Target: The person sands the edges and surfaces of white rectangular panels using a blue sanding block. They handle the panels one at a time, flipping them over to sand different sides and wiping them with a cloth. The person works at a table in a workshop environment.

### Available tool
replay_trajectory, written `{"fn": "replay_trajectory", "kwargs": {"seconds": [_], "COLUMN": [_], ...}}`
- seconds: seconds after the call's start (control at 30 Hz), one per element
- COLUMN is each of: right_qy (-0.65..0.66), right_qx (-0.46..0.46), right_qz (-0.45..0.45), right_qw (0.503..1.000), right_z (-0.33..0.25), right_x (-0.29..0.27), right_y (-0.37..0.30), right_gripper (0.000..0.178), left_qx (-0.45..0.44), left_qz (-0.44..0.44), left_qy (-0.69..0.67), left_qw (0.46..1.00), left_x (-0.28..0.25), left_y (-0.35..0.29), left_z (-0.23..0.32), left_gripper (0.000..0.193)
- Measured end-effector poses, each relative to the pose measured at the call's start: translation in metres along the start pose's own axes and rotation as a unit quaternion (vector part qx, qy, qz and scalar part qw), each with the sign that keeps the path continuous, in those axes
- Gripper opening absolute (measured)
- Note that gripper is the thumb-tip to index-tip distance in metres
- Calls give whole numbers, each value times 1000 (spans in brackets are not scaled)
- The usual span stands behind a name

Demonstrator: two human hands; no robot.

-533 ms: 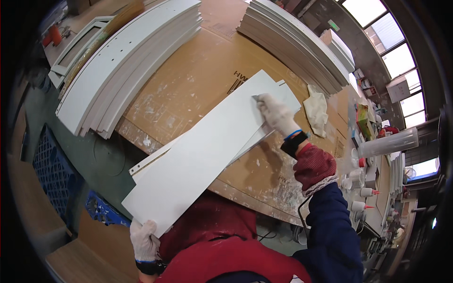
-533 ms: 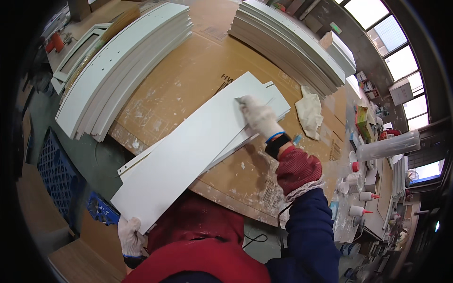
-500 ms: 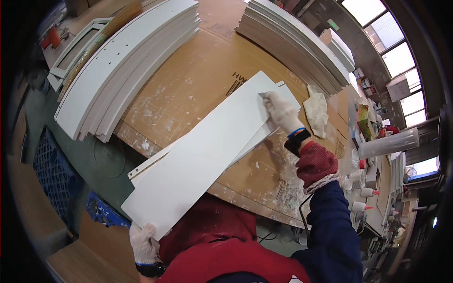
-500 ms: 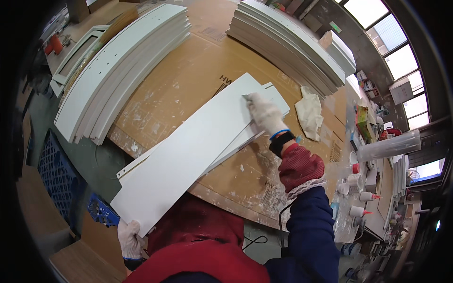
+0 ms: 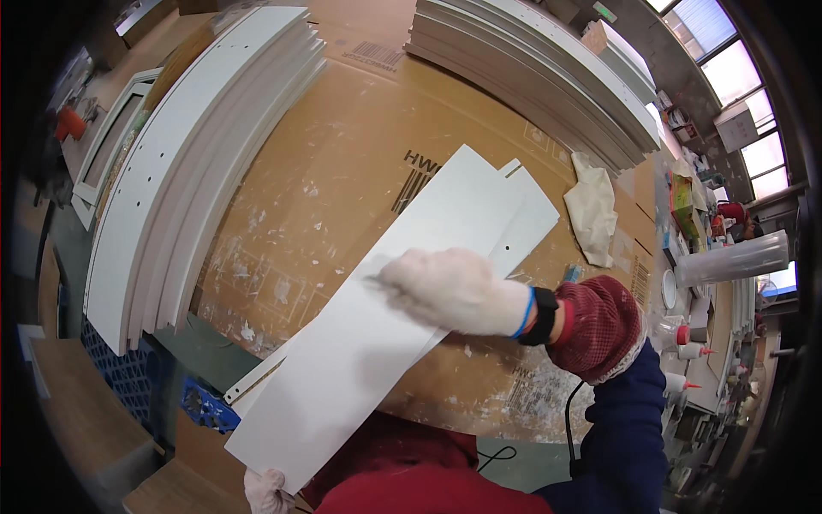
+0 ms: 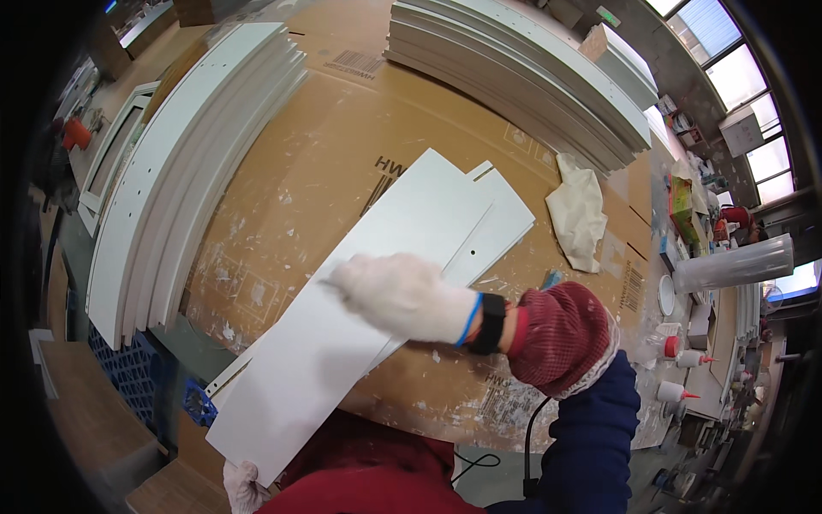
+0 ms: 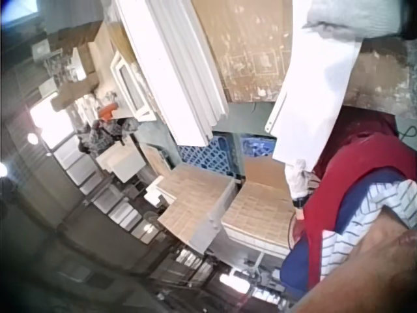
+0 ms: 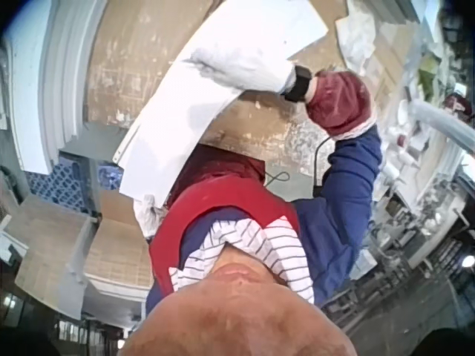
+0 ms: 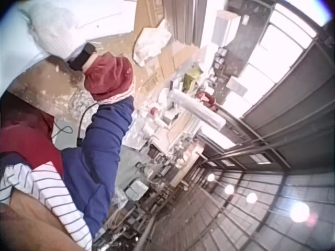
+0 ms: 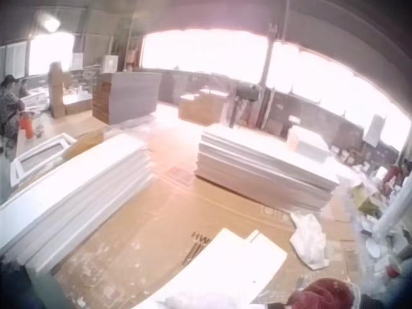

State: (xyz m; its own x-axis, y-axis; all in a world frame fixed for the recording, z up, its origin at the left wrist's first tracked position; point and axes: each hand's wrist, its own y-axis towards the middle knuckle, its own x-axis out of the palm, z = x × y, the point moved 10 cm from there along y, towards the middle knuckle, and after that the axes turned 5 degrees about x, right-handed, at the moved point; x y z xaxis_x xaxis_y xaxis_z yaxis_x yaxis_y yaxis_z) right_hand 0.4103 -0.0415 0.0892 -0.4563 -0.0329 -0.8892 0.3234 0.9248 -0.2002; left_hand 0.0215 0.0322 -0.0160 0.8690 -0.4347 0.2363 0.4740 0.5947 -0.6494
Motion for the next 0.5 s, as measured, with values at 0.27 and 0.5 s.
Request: {"fn": "replay_trajectory", "kwargs": {"seconds": [0.27, 0.5], "right_qy": [9, -151], "right_qx": [-14, 290], "right_qz": [111, 197], "right_qw": [994, 924], "right_z": [54, 236], "right_x": [-19, -112], "right_y": [47, 14], "right_gripper": [15, 20], "left_qx": [-51, -55], "left_qz": [32, 22], "left_qy": [17, 42], "left_qw": [998, 997], "left_x": [-15, -17], "left_y": [-8, -2], "left_z": [-5, 0], "left_gripper": [78, 78]}}
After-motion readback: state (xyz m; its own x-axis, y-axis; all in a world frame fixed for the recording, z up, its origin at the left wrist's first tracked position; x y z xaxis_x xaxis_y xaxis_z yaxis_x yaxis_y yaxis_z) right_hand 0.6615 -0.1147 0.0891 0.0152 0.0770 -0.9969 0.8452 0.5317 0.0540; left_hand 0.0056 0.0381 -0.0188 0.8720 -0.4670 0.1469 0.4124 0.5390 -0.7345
